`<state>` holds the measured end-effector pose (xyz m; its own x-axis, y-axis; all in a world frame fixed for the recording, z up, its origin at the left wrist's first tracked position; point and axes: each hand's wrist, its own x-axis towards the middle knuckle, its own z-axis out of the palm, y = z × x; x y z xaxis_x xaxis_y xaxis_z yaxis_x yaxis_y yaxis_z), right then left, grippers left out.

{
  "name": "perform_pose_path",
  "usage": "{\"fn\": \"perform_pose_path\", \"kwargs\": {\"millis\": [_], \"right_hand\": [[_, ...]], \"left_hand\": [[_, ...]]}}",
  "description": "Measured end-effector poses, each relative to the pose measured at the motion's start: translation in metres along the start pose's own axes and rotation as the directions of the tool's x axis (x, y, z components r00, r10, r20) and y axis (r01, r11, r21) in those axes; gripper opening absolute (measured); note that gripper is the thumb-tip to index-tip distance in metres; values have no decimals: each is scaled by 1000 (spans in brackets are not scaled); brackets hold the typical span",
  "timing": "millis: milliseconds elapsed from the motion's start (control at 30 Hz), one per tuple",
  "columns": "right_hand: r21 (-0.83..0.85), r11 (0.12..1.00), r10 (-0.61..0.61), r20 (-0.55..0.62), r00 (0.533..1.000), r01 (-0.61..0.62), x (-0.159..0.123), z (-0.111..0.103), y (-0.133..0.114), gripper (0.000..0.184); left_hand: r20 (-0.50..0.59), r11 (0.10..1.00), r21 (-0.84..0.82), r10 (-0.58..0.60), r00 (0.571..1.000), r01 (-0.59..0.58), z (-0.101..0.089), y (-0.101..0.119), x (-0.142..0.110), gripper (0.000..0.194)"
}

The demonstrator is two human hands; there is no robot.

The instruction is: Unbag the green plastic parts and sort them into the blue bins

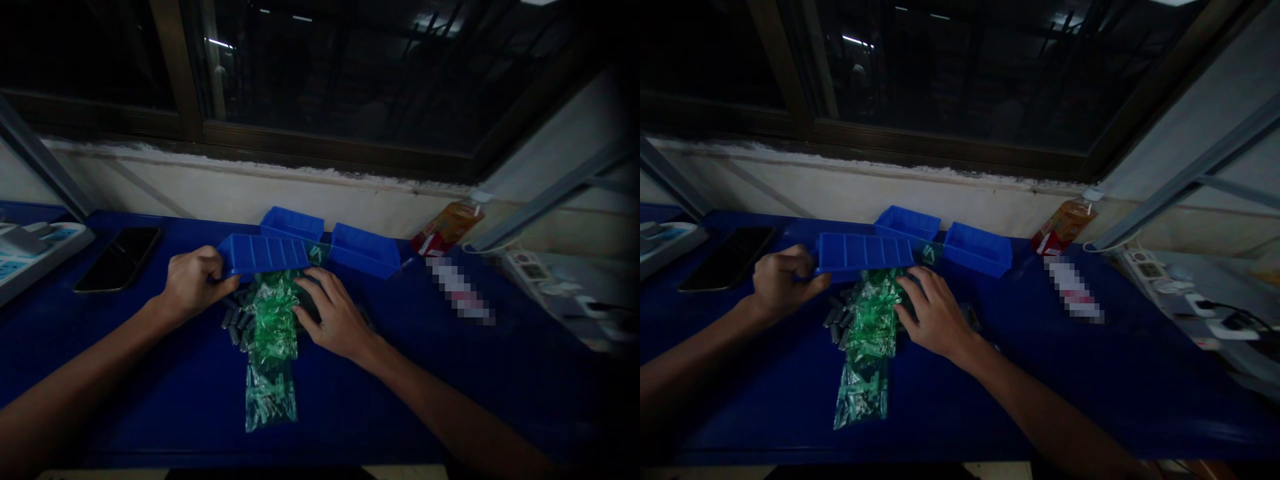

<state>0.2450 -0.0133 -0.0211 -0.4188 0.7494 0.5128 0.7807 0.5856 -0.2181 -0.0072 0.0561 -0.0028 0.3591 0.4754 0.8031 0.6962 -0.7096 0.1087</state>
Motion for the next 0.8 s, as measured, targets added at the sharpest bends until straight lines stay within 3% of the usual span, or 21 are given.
{"fn": "perform_pose_path", "kwargs": {"millis": [100,233,400,500,600,667,733,800], "right_hand": [[33,999,-34,-13,999,34,-1,1,0,34],[47,994,-94,-58,994,96,-2,-2,-1,29],[12,991,-127,-131,983,130,-2,-7,3,28],[-46,998,-49,-196,979,41,4,-12,19,31],[-136,984,80,-210,974,-110,16,-14,40,39],[-225,961,125,-153,980,-157,25,-14,51,43],[-311,940,124,-70,990,-140,33,-12,58,43],[-373,921,114,-9,993,-109,40,-9,61,38]], "left_hand": [[-54,976,-151,153,987,-159,2,-18,5,43],[-95,971,-197,120,988,-137,1,-36,19,42],[-150,971,-237,-28,988,-9,-3,-40,30,41],[-178,961,-236,-191,965,147,-1,-44,30,40],[-294,927,-218,-359,886,304,4,-53,32,32],[-351,901,-222,-430,832,372,9,-60,35,27],[-325,849,-266,-524,787,456,15,-69,36,23],[-253,730,-354,-676,692,584,22,-79,35,22]]}}
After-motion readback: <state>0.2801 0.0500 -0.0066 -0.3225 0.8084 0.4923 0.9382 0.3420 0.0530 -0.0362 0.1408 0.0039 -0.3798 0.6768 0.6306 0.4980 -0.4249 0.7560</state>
